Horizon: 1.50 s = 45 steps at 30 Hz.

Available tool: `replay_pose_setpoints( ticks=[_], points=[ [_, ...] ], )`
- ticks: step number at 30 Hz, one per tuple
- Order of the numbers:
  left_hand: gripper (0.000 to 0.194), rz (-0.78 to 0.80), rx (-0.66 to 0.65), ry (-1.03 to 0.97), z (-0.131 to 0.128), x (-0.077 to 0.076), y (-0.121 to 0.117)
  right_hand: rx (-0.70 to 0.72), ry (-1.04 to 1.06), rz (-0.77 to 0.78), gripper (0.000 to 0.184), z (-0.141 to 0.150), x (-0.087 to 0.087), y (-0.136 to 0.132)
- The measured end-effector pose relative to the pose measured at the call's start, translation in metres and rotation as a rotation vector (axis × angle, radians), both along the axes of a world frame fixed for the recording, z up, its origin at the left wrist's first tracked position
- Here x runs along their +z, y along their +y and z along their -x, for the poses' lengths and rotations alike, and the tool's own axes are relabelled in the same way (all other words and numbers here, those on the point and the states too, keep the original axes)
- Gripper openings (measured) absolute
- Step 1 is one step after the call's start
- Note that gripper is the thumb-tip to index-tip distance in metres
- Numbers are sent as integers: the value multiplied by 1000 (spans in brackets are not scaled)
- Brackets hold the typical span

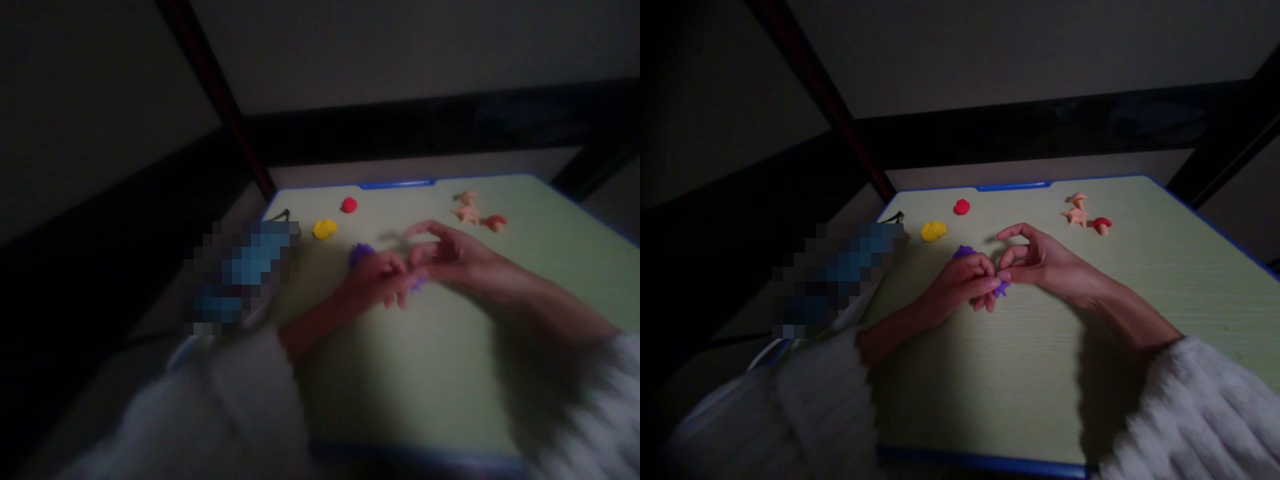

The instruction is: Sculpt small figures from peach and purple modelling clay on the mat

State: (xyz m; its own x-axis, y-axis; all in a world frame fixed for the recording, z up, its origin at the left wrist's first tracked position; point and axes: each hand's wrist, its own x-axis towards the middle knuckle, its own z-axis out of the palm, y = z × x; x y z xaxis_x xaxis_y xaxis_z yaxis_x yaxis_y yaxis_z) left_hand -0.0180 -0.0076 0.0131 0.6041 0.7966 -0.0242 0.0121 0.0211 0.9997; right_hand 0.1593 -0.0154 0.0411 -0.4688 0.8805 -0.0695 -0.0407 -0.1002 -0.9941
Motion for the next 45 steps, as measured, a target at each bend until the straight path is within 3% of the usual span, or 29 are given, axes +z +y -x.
replay_pose_setpoints(
  ticks=[6,12,14,17,21,29,36,45],
  points=[
    [30,160,28,-133,0,0,3,-97,57,-49,55,2,3,0],
    [28,120,-15,-34,0,0,4,-171,12,-201,47,4,0,2],
    [27,62,16,-21,1,-2,6,-246,-78,-350,31,2,0,3],
    [23,-96,114,24,2,-6,9,-341,-378,-706,8,-5,1,4],
    [21,-280,229,99,3,-7,10,-204,-737,-1075,6,-14,-1,3],
    [21,-338,219,150,0,-4,6,-62,-890,-1196,21,-10,-3,-2],
    [18,-323,194,170,-1,-3,2,-18,-1128,-1392,26,-7,-1,-4],
    [17,-324,177,192,-2,-8,3,-29,-1205,-1466,30,-5,1,-6]
  ],
)
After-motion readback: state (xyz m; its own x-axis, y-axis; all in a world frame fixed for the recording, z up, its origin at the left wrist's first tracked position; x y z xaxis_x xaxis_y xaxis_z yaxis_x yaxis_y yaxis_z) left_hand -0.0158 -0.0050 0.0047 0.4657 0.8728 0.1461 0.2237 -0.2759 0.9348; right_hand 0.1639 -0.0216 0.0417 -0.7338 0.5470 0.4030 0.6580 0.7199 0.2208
